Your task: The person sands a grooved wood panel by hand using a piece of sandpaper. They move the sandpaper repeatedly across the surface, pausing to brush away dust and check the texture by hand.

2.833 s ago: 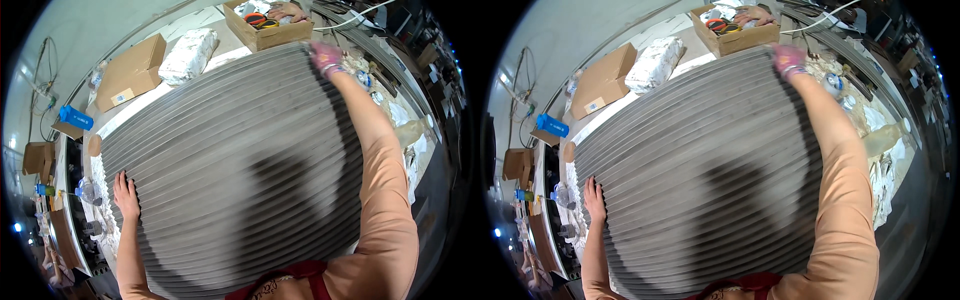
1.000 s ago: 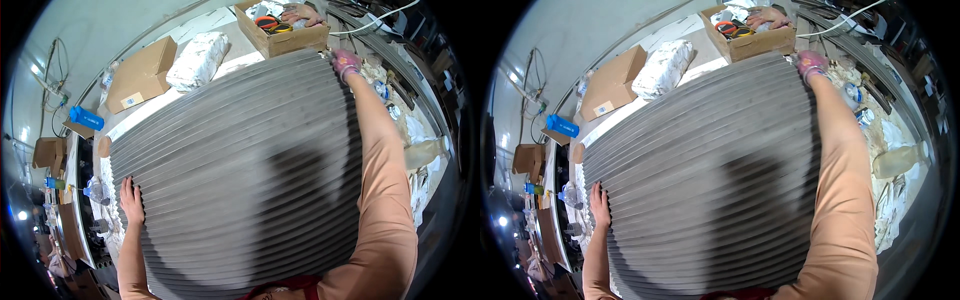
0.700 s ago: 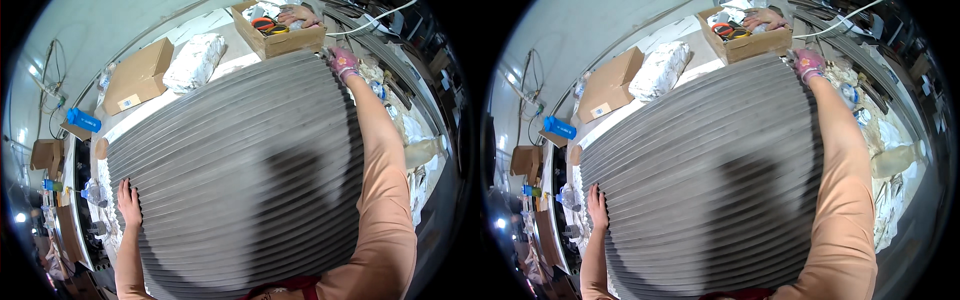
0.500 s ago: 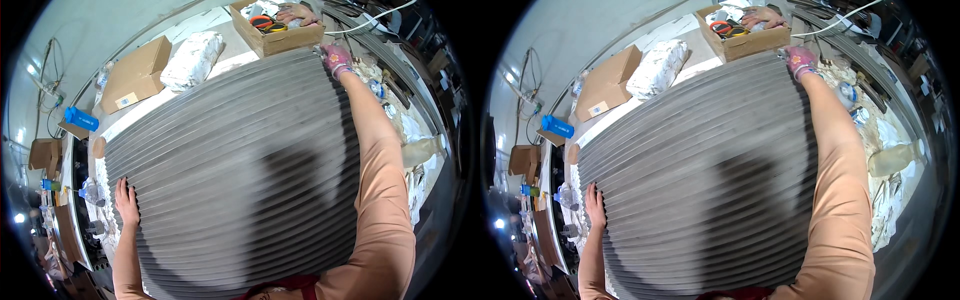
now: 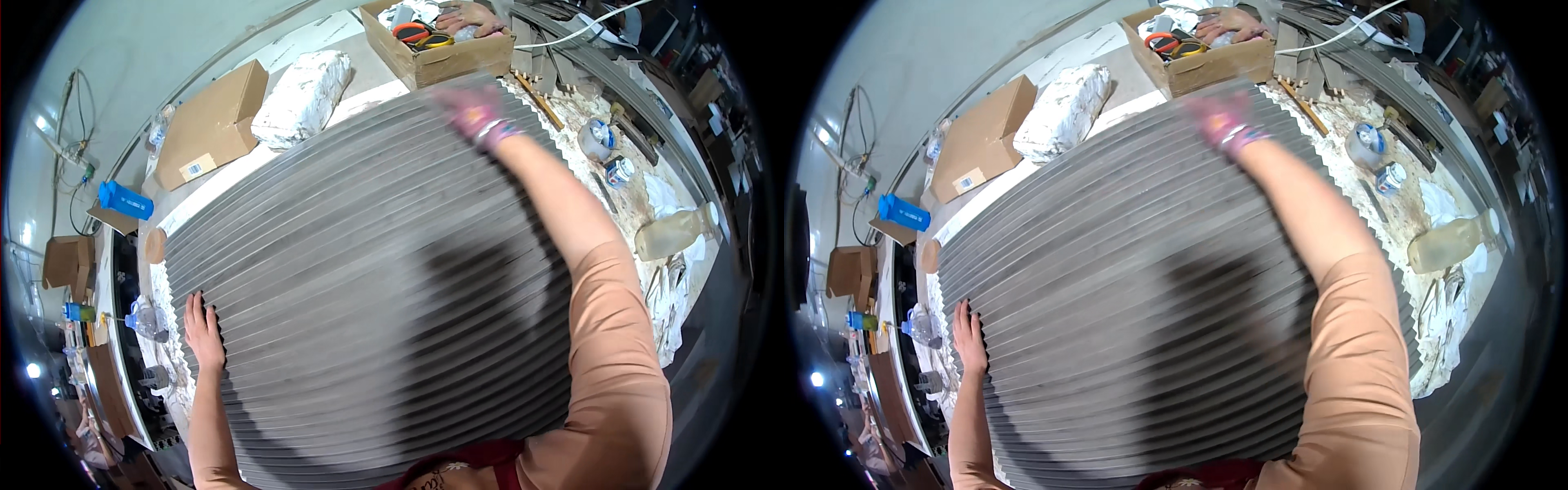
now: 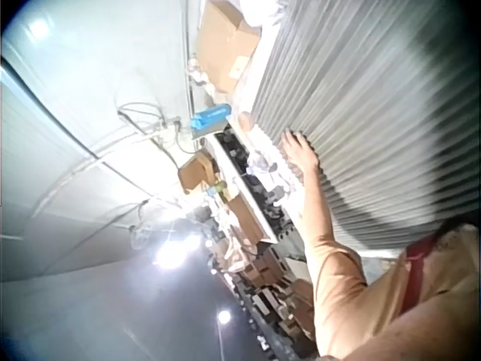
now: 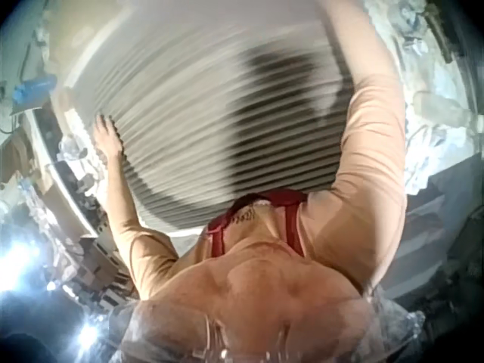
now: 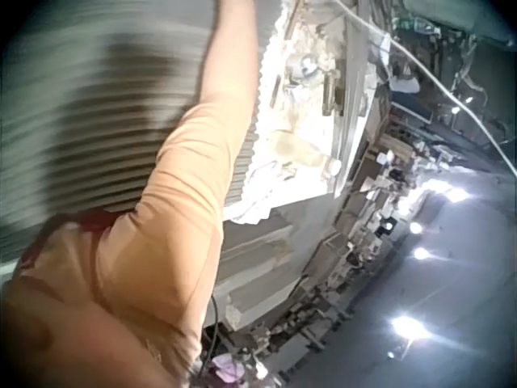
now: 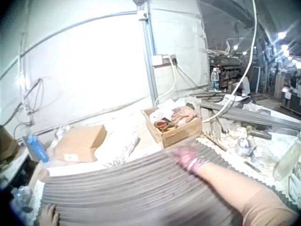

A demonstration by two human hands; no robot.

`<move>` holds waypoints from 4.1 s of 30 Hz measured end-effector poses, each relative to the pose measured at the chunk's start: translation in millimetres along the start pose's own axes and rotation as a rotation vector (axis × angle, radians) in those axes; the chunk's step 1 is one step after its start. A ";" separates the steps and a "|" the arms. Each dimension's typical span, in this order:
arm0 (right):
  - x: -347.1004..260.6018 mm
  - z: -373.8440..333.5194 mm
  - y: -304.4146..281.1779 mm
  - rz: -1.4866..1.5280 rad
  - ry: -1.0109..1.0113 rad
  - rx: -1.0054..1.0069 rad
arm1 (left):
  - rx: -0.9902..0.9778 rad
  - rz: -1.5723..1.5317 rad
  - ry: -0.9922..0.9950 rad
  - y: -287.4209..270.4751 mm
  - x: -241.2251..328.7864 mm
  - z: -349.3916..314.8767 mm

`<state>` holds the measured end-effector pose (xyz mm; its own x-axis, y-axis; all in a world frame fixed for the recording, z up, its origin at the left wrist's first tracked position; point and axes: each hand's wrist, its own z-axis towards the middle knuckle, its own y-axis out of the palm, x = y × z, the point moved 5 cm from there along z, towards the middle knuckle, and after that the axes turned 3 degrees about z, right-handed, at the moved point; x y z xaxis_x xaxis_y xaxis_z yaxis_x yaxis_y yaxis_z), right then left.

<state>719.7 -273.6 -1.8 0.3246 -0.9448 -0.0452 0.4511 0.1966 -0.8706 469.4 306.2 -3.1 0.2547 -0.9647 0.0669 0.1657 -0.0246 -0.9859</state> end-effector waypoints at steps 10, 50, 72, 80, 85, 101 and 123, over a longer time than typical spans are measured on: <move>81.4 -19.7 -52.0 -0.153 0.395 -0.175 | -0.009 0.030 -0.029 -0.2 -4.9 -1.7; -393.3 52.3 55.4 0.548 -0.056 -0.247 | 0.021 -0.021 -0.089 -10.2 3.1 -6.7; -201.8 62.9 5.5 0.026 0.018 -0.252 | 0.028 -0.008 -0.095 -8.9 0.7 -7.5; -255.8 37.5 -27.5 0.097 -0.203 -0.258 | 0.032 0.010 -0.039 2.6 -10.7 -4.4; -179.7 -24.3 -28.3 0.234 -0.176 -0.330 | 0.043 0.021 -0.031 -0.3 -14.2 -4.2; 97.5 -115.6 -127.5 -0.254 0.427 -0.208 | 0.062 0.052 -0.035 11.1 -13.4 0.8; -173.6 -80.9 -101.3 0.215 -0.006 -0.157 | 0.080 -0.013 -0.074 -2.9 -8.7 -8.6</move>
<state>550.4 -150.7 54.6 0.4040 -0.8840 -0.2351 0.2369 0.3494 -0.9065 458.5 312.4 -2.2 0.3211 -0.9424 0.0938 0.2441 -0.0134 -0.9696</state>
